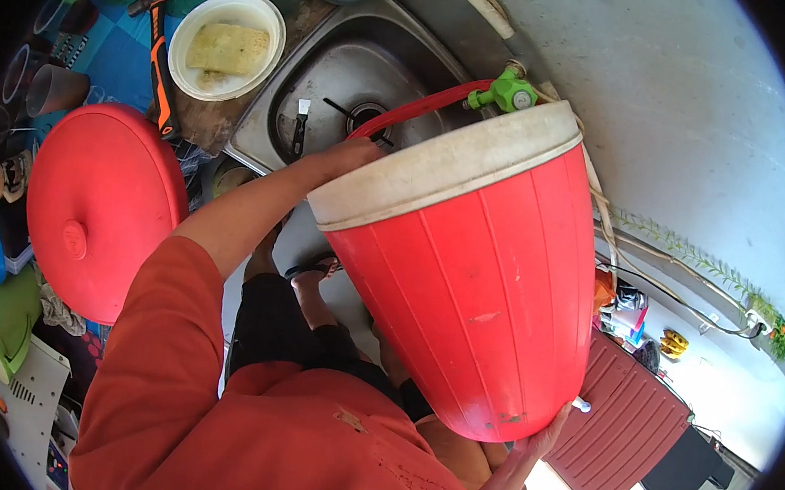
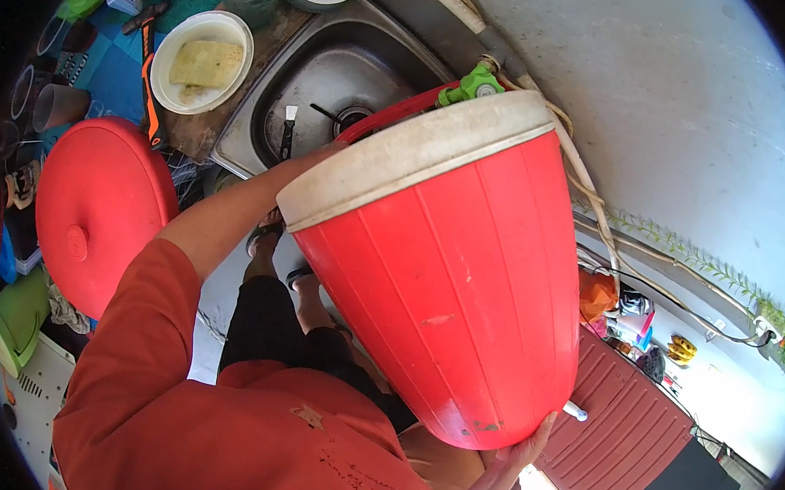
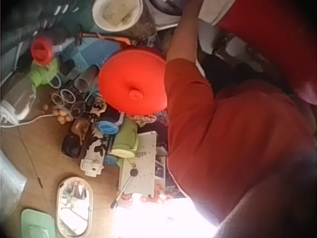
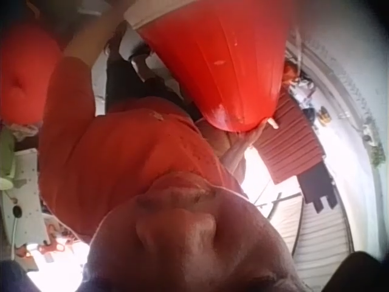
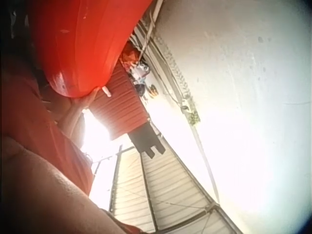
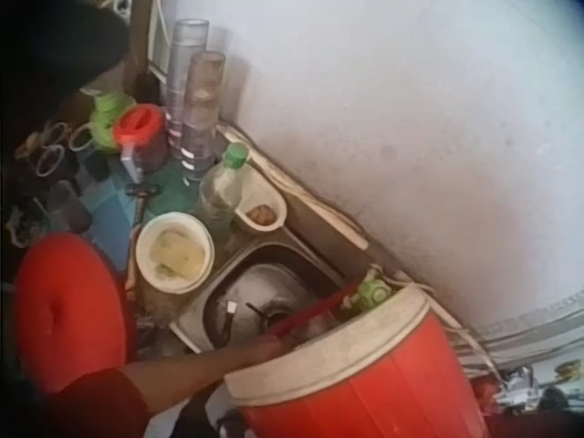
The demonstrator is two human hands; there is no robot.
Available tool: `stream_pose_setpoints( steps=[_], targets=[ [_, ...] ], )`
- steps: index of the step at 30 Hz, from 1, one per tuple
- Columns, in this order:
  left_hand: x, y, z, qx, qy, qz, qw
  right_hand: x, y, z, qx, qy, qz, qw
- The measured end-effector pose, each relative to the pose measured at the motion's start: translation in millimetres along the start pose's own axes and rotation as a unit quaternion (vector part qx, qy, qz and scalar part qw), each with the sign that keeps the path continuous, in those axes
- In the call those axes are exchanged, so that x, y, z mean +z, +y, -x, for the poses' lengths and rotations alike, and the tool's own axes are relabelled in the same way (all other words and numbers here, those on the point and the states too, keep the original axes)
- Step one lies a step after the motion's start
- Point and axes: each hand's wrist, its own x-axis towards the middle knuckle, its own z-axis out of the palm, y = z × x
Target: Scooping ice from a large cooler into buckets and organizing them.
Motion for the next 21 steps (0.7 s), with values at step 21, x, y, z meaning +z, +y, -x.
stream_pose_setpoints(
  steps=[21],
  targets=[
    [33, 119, 33, 0.041, 0.05, -0.352, 0.934, -117, 101, -33, -0.05, 0.048, -0.06, 0.996]
  ],
)
